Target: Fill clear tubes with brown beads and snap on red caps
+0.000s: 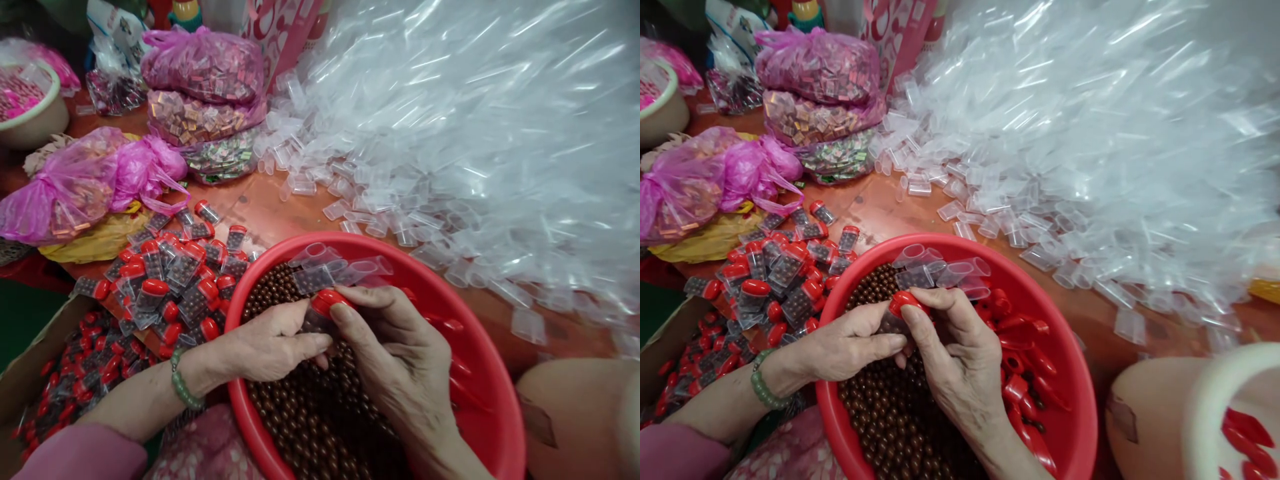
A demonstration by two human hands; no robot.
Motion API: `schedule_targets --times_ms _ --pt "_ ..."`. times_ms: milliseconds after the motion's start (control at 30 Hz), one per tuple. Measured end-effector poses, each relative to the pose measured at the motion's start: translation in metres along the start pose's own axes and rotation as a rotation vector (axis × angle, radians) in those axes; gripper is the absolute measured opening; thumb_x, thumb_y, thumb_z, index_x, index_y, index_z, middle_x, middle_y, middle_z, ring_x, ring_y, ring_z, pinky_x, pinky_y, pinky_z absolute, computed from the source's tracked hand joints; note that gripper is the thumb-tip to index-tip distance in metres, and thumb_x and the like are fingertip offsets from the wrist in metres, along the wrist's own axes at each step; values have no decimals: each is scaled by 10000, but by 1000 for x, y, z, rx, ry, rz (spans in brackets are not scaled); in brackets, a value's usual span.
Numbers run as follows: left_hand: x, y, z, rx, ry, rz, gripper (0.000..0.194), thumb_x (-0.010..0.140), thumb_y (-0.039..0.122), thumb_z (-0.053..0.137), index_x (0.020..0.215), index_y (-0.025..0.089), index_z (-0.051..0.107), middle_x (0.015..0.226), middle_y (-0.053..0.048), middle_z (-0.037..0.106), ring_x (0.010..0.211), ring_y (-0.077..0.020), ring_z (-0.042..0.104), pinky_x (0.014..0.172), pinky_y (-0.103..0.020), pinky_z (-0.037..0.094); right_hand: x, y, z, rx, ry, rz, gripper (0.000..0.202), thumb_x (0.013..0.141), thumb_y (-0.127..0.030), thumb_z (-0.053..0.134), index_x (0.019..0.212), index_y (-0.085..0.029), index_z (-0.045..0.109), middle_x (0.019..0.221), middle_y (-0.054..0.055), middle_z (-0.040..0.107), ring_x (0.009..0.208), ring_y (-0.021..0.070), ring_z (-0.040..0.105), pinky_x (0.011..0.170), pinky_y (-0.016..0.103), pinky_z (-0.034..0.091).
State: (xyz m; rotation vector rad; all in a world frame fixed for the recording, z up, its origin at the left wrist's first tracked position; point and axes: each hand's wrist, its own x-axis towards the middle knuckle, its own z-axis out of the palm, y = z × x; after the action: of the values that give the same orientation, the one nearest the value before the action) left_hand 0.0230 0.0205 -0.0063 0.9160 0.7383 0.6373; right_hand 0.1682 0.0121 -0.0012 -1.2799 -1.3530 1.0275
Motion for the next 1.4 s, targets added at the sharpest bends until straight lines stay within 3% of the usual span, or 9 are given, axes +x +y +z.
schedule_targets --times_ms 400,533,667,733,800,900,1067,1200,1400 --pt "-1 -7 -4 74 -6 -1 72 849 162 500 777 171 503 709 8 524 663 -116 501 683 -278 415 0 2 0 50 -52 130 68 843 -324 685 875 -272 656 740 -21 668 566 122 619 481 219 523" --pt "-2 -10 -5 63 2 6 41 847 168 511 807 167 519 701 11 525 669 -119 496 689 -279 415 -4 7 1 -109 -15 -43 58 850 -271 676 906 -262 665 787 -8 667 678 142 647 598 254 557" --pt "-3 -13 -6 -46 -28 23 149 824 295 605 815 153 559 713 12 514 657 -114 471 666 -270 402 -7 13 -7 -252 -128 -235 116 893 -204 615 982 -277 627 873 6 682 776 164 670 708 306 571" --pt "-4 -12 -7 -117 -23 34 259 787 392 674 795 151 579 709 18 497 657 -113 450 670 -269 395 -6 14 -10 -356 -225 -341 187 893 -266 625 1075 -281 584 919 30 676 804 192 675 702 331 576" --pt "-4 -11 -7 -164 0 13 346 746 460 721 754 151 567 700 18 498 655 -114 447 659 -267 389 -3 14 -12 -498 -290 -468 424 844 -406 679 1206 -262 512 980 73 665 849 244 673 705 384 581" --pt "-4 -10 -7 -240 13 -58 404 688 478 777 790 143 574 717 12 533 648 -111 485 627 -255 395 0 14 -9 -690 -278 -618 641 804 -506 680 1315 -215 424 1000 128 647 865 308 659 696 451 568" --pt "-2 -14 -4 -271 3 -34 399 688 431 799 913 130 664 760 3 582 725 -119 505 714 -259 426 2 14 -4 -875 -265 -780 572 824 -373 586 1318 -137 419 832 112 652 734 292 643 641 434 532" --pt "-4 -15 -2 -293 -44 -42 398 676 445 809 862 123 668 740 11 575 707 -108 501 681 -238 426 2 14 -4 -893 -289 -888 574 817 -350 573 1314 -119 402 863 129 683 716 269 655 617 388 524" --pt "-7 -15 -3 -312 -27 -61 434 626 462 848 760 112 630 700 23 553 646 -77 488 628 -206 409 1 17 -5 -885 -288 -928 581 818 -348 602 1295 -65 431 842 149 680 724 263 659 616 369 533"
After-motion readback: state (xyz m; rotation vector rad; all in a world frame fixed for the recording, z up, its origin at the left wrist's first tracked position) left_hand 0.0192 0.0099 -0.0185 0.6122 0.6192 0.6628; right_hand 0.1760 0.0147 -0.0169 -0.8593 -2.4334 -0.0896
